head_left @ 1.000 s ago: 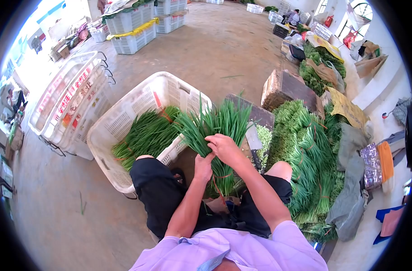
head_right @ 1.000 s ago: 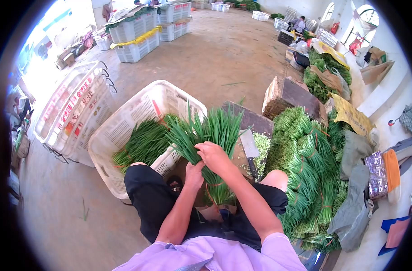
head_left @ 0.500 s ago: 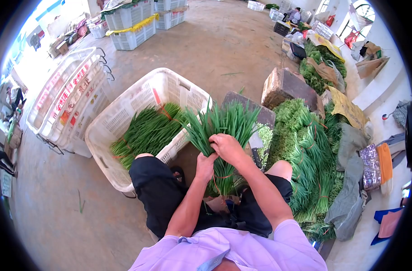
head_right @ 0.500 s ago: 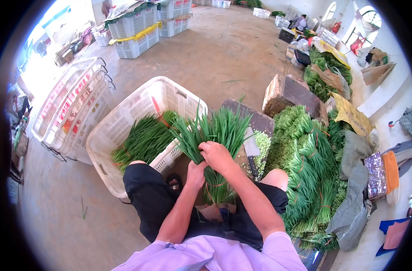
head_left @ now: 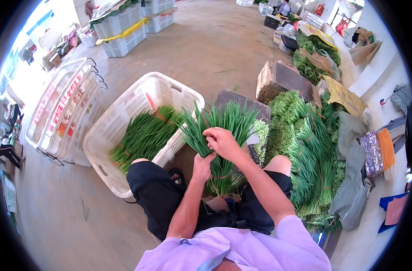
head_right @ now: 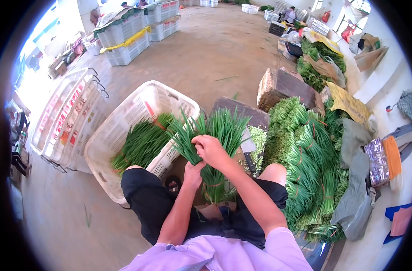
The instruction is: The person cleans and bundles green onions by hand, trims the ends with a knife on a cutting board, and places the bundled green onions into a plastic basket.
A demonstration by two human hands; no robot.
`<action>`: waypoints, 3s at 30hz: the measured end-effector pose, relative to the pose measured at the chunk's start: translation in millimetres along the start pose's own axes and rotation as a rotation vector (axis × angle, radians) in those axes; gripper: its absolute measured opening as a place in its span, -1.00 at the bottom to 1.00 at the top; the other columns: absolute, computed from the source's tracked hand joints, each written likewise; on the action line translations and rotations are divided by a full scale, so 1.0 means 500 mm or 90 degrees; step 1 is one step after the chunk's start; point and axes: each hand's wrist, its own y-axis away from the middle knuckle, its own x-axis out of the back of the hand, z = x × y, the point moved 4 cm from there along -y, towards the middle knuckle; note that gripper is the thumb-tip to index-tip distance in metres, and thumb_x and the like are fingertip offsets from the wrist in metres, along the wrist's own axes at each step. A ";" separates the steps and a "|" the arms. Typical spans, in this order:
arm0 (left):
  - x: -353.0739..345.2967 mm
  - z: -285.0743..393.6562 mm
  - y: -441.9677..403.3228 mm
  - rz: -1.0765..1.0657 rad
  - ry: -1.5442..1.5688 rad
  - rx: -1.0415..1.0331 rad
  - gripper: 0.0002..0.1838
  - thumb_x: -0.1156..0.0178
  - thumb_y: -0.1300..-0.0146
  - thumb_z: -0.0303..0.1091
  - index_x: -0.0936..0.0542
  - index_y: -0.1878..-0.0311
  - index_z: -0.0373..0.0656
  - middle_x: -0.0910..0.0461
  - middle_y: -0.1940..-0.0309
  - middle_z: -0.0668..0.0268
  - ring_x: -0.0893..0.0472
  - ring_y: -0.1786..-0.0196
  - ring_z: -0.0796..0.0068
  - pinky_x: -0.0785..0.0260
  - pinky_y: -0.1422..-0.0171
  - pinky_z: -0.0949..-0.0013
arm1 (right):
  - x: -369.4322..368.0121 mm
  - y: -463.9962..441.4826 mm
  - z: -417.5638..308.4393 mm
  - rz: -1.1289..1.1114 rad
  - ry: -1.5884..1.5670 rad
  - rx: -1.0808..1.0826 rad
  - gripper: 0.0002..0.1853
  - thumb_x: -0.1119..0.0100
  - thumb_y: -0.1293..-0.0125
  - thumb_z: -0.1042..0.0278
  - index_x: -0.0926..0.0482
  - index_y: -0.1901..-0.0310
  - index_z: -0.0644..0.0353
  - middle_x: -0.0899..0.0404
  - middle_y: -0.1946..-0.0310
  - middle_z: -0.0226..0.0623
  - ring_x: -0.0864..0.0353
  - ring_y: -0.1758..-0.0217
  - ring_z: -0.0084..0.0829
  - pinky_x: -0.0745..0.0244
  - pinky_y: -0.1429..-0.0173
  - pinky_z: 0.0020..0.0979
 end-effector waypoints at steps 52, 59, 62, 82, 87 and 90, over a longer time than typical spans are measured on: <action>0.015 0.059 -0.015 0.063 0.085 -0.078 -0.65 -0.13 -0.33 -0.58 -0.53 -0.18 -0.30 -0.64 -0.05 0.21 -0.67 -0.06 0.32 -0.55 -0.19 0.22 | -0.016 0.119 0.086 0.151 0.213 0.159 -0.81 -0.21 -0.33 0.51 -0.64 0.04 0.26 -0.68 0.19 -0.03 -0.69 0.17 0.03 -0.61 0.11 -0.09; 0.022 0.050 -0.016 0.071 0.087 -0.072 -0.66 -0.16 -0.30 -0.61 -0.55 -0.15 -0.31 -0.66 -0.01 0.22 -0.69 0.02 0.35 -0.57 -0.11 0.28 | -0.023 0.104 0.067 0.092 0.348 0.158 -0.75 -0.20 -0.36 0.41 -0.59 -0.06 0.08 -0.61 0.26 -0.09 -0.65 0.25 0.05 -0.59 0.18 -0.02; 0.022 0.050 -0.015 0.076 0.080 -0.063 -0.68 -0.18 -0.30 -0.61 -0.57 -0.12 -0.31 -0.67 0.01 0.23 -0.69 0.02 0.36 -0.57 -0.11 0.28 | -0.023 0.099 0.072 0.056 0.364 0.144 -0.79 -0.19 -0.37 0.38 -0.58 -0.02 0.09 -0.60 0.25 -0.10 -0.66 0.23 0.04 -0.59 0.17 -0.02; 0.047 0.055 -0.030 0.051 0.082 -0.056 -0.62 -0.15 -0.31 -0.56 -0.52 -0.21 -0.31 -0.65 -0.07 0.21 -0.68 -0.08 0.27 -0.57 -0.23 0.15 | 0.101 0.147 0.133 0.277 -0.490 -0.113 -0.86 -0.11 -0.53 0.30 -0.52 0.18 0.17 -0.57 0.46 -0.37 -0.62 0.50 -0.52 -0.64 0.39 -0.45; 0.050 0.039 -0.043 0.014 0.157 0.024 -0.59 -0.14 -0.34 -0.54 -0.50 -0.26 -0.31 -0.63 -0.14 0.16 -0.65 -0.16 0.18 -0.52 -0.32 0.05 | 0.105 0.180 0.198 0.185 -0.069 -0.253 -0.17 -0.39 -0.33 -0.05 -0.31 -0.40 0.43 -0.61 -0.14 -0.02 -0.61 -0.20 -0.32 -0.52 -0.27 -0.31; 0.046 0.023 -0.042 -0.031 0.204 0.108 -0.57 -0.15 -0.37 -0.47 -0.48 -0.30 -0.31 -0.61 -0.20 0.11 -0.62 -0.22 0.11 -0.45 -0.40 -0.04 | 0.060 0.165 0.191 0.030 -0.218 -0.184 -0.14 -0.43 -0.30 -0.01 -0.28 -0.42 0.43 -0.52 -0.25 0.06 -0.51 -0.34 -0.31 -0.44 -0.37 -0.27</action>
